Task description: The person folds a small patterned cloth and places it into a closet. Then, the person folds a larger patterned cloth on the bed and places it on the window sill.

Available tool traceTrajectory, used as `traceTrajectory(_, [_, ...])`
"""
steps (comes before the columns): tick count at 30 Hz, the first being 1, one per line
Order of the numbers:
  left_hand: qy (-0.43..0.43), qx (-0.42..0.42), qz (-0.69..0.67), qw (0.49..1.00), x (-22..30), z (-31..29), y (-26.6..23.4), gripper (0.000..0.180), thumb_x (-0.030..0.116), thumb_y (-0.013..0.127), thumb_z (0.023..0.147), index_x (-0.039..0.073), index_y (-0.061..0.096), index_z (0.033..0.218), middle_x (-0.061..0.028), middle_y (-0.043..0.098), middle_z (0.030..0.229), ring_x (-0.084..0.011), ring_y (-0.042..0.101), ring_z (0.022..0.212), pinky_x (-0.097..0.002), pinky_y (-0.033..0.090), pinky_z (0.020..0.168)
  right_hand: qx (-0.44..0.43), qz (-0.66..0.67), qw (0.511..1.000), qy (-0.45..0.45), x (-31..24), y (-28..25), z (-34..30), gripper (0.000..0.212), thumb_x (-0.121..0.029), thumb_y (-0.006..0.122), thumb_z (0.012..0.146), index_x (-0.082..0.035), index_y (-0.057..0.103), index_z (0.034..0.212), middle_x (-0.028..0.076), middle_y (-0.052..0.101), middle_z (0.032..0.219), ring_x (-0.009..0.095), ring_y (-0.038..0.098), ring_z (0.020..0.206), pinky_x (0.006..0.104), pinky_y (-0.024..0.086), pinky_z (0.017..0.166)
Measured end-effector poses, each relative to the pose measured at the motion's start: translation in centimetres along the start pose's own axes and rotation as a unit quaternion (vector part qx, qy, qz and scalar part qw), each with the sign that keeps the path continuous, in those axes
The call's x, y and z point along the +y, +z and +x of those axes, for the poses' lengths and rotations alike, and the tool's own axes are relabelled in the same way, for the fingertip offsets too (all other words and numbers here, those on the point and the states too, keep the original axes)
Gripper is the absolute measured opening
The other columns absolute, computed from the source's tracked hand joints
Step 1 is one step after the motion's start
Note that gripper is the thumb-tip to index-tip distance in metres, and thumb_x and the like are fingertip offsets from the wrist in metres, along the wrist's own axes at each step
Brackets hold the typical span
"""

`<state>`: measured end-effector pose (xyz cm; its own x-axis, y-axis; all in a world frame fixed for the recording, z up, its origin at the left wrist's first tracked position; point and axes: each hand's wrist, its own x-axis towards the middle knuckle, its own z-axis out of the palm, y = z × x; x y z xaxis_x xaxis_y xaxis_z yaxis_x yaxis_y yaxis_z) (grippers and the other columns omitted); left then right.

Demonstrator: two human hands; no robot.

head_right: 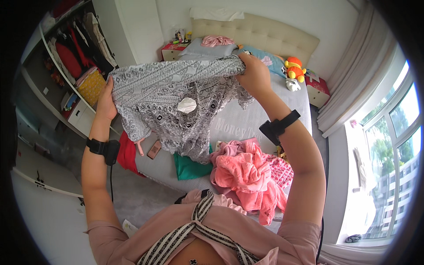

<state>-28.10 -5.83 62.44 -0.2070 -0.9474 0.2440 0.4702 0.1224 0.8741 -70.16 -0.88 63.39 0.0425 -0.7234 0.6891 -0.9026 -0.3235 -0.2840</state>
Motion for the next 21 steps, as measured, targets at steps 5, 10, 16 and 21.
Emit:
traceTrajectory(5, [0.031, -0.032, 0.006, 0.999, -4.8, -2.1, -3.5, 0.02, 0.014, 0.056, 0.092, 0.002, 0.06, 0.109, -0.007, 0.065, 0.101, -0.0185, 0.063, 0.091, -0.0327, 0.05, 0.083, -0.045, 0.016, 0.998, 0.035, 0.6, 2.0, -4.3, 0.067, -0.003, 0.068, 0.063, -0.021, 0.05, 0.125, 0.012, 0.057, 0.101, 0.036, 0.058, 0.09, 0.0417, 0.049, 0.074])
traceTrajectory(10, [-0.031, 0.073, -0.008, 0.997, -9.7, -4.6, -2.5, 0.026, 0.02, 0.056, 0.094, 0.004, 0.055, 0.114, -0.0072, 0.063, 0.104, -0.0194, 0.061, 0.094, -0.0355, 0.05, 0.083, -0.168, -0.064, 0.98, -0.09, -0.1, 5.1, -14.0, 0.073, -0.003, 0.067, 0.063, -0.029, 0.05, 0.129, 0.014, 0.05, 0.109, 0.033, 0.056, 0.094, 0.0406, 0.048, 0.078])
traceTrajectory(16, [-0.111, 0.157, -0.175, 0.966, -13.1, -5.8, -0.6, 0.032, 0.038, 0.044, 0.097, 0.009, 0.052, 0.107, -0.0037, 0.059, 0.103, -0.0212, 0.053, 0.104, -0.0476, 0.038, 0.1, -0.19, 0.074, 0.969, -0.139, -6.5, 10.2, -25.5, 0.063, -0.009, 0.061, 0.068, -0.025, 0.051, 0.128, 0.019, 0.042, 0.129, 0.038, 0.043, 0.116, 0.0519, 0.035, 0.1])
traceTrajectory(21, [-0.088, 0.035, -0.329, 0.939, -13.2, -5.7, 1.2, 0.025, 0.029, 0.042, 0.098, 0.01, 0.044, 0.082, 0.0009, 0.046, 0.079, -0.0146, 0.048, 0.08, -0.0441, 0.035, 0.103, -0.363, 0.279, 0.862, -0.217, -9.3, 13.3, -29.2, 0.037, -0.017, 0.059, 0.082, -0.014, 0.059, 0.119, 0.013, 0.057, 0.115, 0.028, 0.055, 0.101, 0.0433, 0.043, 0.092])
